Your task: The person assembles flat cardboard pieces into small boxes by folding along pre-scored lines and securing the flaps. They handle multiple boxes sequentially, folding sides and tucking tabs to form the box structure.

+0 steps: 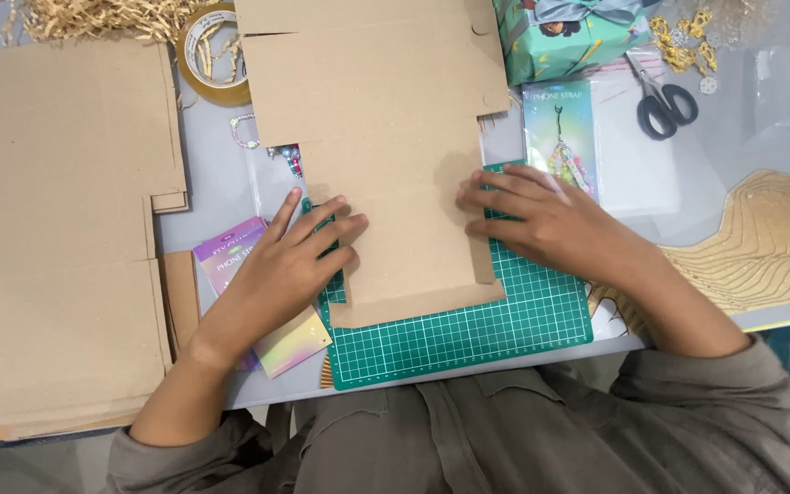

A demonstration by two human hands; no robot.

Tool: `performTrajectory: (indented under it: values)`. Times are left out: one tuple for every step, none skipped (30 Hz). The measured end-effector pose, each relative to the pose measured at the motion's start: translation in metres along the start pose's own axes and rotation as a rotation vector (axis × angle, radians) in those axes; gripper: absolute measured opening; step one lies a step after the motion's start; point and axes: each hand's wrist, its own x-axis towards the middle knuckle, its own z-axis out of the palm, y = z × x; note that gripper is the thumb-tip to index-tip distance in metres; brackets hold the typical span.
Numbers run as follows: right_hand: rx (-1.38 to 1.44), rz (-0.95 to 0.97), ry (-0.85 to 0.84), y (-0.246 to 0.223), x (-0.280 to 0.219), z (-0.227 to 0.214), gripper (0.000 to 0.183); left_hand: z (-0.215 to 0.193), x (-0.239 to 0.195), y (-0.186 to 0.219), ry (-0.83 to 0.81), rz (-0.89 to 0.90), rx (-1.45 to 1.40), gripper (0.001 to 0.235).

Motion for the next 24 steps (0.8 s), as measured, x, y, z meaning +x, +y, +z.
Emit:
performTrajectory:
  values:
    - [0.000, -0.004, -0.002, 0.004, -0.002, 0.005, 0.044, 0.005, -0.001, -0.003, 0.001, -0.004, 0.000, 0.023]
    - [0.067, -0.032, 0.056, 0.006, -0.004, 0.011, 0.037, 0.010, -0.002, -0.007, 0.001, -0.001, -0.020, 0.025]
    - [0.135, -0.060, 0.113, 0.009, -0.006, 0.016, 0.030, 0.016, -0.002, -0.010, 0.000, 0.001, -0.039, 0.026]
    - [0.138, -0.057, 0.116, 0.014, -0.007, 0.017, 0.030, 0.011, -0.003, -0.012, -0.004, 0.004, -0.038, 0.026]
    - [0.328, -0.045, 0.140, 0.019, -0.008, 0.019, 0.027, 0.007, -0.003, -0.013, 0.025, 0.008, -0.158, 0.033]
    - [0.515, -0.030, 0.164, 0.025, -0.009, 0.019, 0.024, 0.003, -0.002, -0.016, 0.056, 0.016, -0.277, 0.040]
    - [0.514, -0.025, 0.169, 0.026, -0.009, 0.020, 0.024, -0.003, -0.002, -0.018, 0.054, 0.022, -0.276, 0.040]
    - [0.741, 0.014, 0.242, 0.028, -0.009, 0.020, 0.019, -0.008, -0.003, -0.019, 0.079, -0.048, -0.476, 0.040]
    - [0.968, 0.054, 0.315, 0.029, -0.009, 0.020, 0.017, -0.014, -0.004, -0.021, 0.102, -0.120, -0.676, 0.042]
    - [0.967, 0.054, 0.317, 0.029, -0.008, 0.024, 0.017, -0.008, -0.005, -0.021, 0.102, -0.119, -0.675, 0.042]
    - [0.959, 0.140, 0.318, 0.029, -0.006, 0.029, 0.035, -0.002, -0.006, -0.021, 0.143, -0.184, -0.697, 0.027]
    - [0.950, 0.225, 0.317, 0.029, -0.005, 0.034, 0.058, 0.004, -0.007, -0.021, 0.185, -0.249, -0.717, 0.012]
    - [0.949, 0.223, 0.318, 0.027, 0.001, 0.036, 0.058, 0.009, -0.005, -0.019, 0.186, -0.249, -0.716, 0.012]
    - [0.942, 0.260, 0.344, 0.024, 0.006, 0.038, 0.051, 0.015, -0.003, -0.017, 0.201, -0.350, -0.797, 0.008]
    - [0.934, 0.297, 0.369, 0.021, 0.011, 0.041, 0.044, 0.021, -0.002, -0.014, 0.215, -0.453, -0.878, 0.019]
    - [0.935, 0.298, 0.368, 0.020, 0.012, 0.042, 0.044, 0.015, 0.005, -0.009, 0.214, -0.454, -0.880, 0.019]
    - [1.006, 0.359, 0.361, 0.019, 0.013, 0.043, 0.050, 0.008, 0.011, -0.003, 0.257, -0.505, -0.957, 0.022]
    - [1.074, 0.418, 0.354, 0.019, 0.015, 0.043, 0.056, 0.002, 0.018, 0.003, 0.303, -0.555, -1.032, 0.026]
    - [1.075, 0.416, 0.352, 0.014, 0.017, 0.042, 0.056, 0.009, 0.017, 0.003, 0.305, -0.557, -1.032, 0.026]
    - [1.078, 0.454, 0.374, 0.009, 0.018, 0.040, 0.074, 0.016, 0.016, 0.003, 0.381, -0.552, -1.049, 0.043]
    - [1.081, 0.492, 0.396, 0.004, 0.019, 0.037, 0.094, 0.023, 0.015, 0.003, 0.458, -0.545, -1.064, 0.063]
    - [1.081, 0.492, 0.397, 0.003, 0.018, 0.044, 0.094, 0.030, 0.015, 0.003, 0.457, -0.545, -1.064, 0.063]
    - [0.947, 0.486, 0.448, 0.003, 0.017, 0.050, 0.095, 0.036, 0.014, 0.004, 0.535, -0.493, -0.854, 0.073]
    - [0.811, 0.479, 0.496, 0.002, 0.015, 0.056, 0.097, 0.043, 0.014, 0.004, 0.605, -0.437, -0.646, 0.082]
